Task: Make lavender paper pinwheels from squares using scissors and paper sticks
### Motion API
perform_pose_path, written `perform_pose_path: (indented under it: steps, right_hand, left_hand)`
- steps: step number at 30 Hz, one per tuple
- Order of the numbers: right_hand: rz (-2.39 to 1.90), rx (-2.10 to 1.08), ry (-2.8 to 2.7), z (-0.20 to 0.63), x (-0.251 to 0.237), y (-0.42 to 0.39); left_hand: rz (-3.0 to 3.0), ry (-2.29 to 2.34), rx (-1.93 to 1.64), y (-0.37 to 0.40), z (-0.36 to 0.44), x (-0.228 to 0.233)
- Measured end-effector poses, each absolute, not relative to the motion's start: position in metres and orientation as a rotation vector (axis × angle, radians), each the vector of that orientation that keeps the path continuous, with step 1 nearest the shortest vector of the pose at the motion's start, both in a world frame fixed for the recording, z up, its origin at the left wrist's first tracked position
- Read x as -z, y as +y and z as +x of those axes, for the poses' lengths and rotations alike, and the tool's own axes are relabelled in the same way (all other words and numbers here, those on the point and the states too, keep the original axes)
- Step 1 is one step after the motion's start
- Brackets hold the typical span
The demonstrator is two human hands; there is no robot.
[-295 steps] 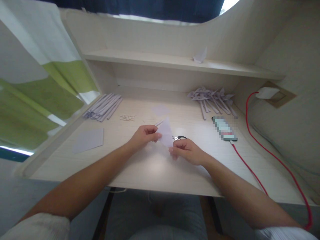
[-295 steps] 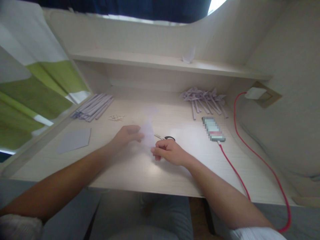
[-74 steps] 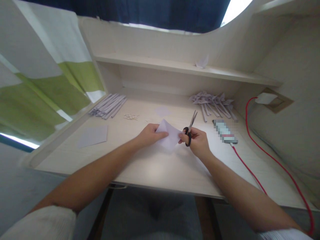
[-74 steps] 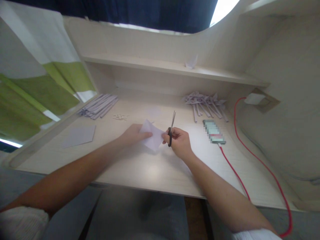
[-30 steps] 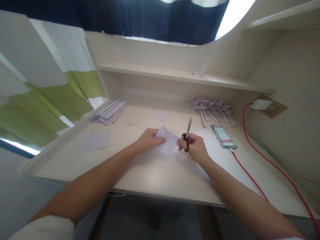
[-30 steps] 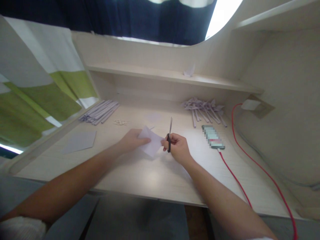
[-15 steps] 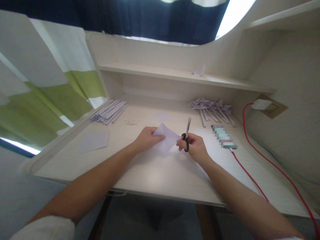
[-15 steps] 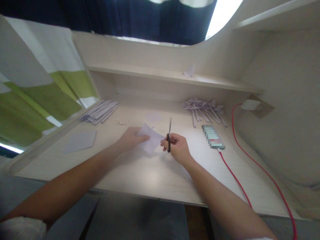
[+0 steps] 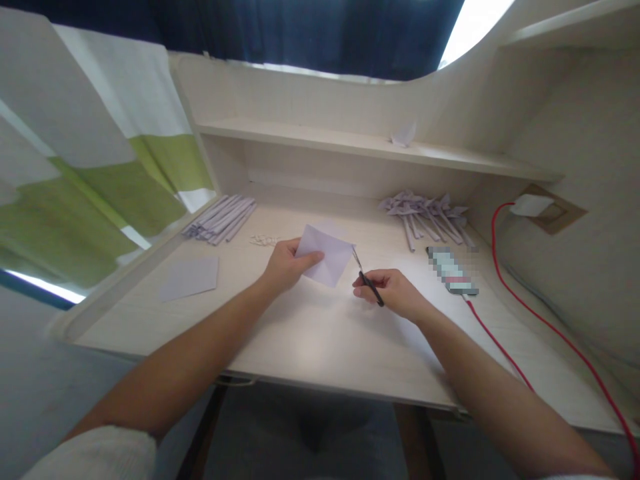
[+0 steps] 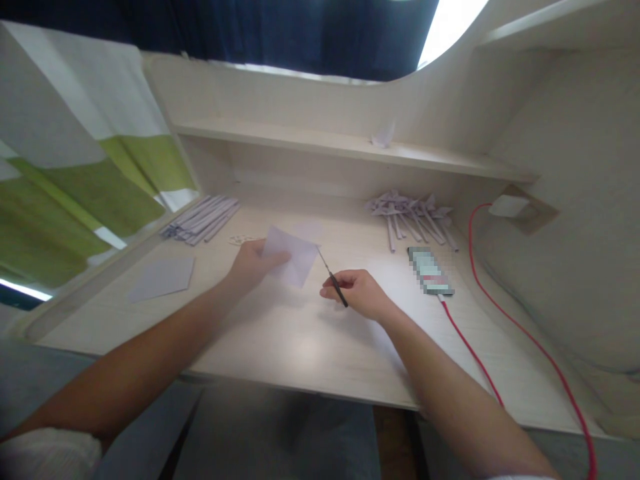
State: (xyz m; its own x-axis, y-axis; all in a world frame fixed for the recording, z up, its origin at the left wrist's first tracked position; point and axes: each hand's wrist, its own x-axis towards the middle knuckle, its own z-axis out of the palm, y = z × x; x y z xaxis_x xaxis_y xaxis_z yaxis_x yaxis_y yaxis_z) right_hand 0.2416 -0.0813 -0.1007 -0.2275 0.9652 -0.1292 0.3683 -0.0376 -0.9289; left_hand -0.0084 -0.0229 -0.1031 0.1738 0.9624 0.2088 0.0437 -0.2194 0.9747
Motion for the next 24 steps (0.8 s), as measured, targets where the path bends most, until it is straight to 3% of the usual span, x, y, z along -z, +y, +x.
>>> perform_pose_path:
  steps: [9, 15, 24]
  right_hand:
    - [-1.511, -1.477, -1.985, 0.275, 0.087, -0.086]
    - [-1.343, -1.661, -2.028, 0.279, 0.09, -0.094]
    - [-1.363, -1.584, -2.027, 0.271, 0.097, -0.1]
  left_hand:
    - [1.33, 0.918, -1.243, -0.026, -0.005, 0.104]
    - [1.273, 0.914, -1.275, -0.032, -0.004, 0.099]
    - [1.257, 0.914, -1.279, -0.043, 0.002, 0.097]
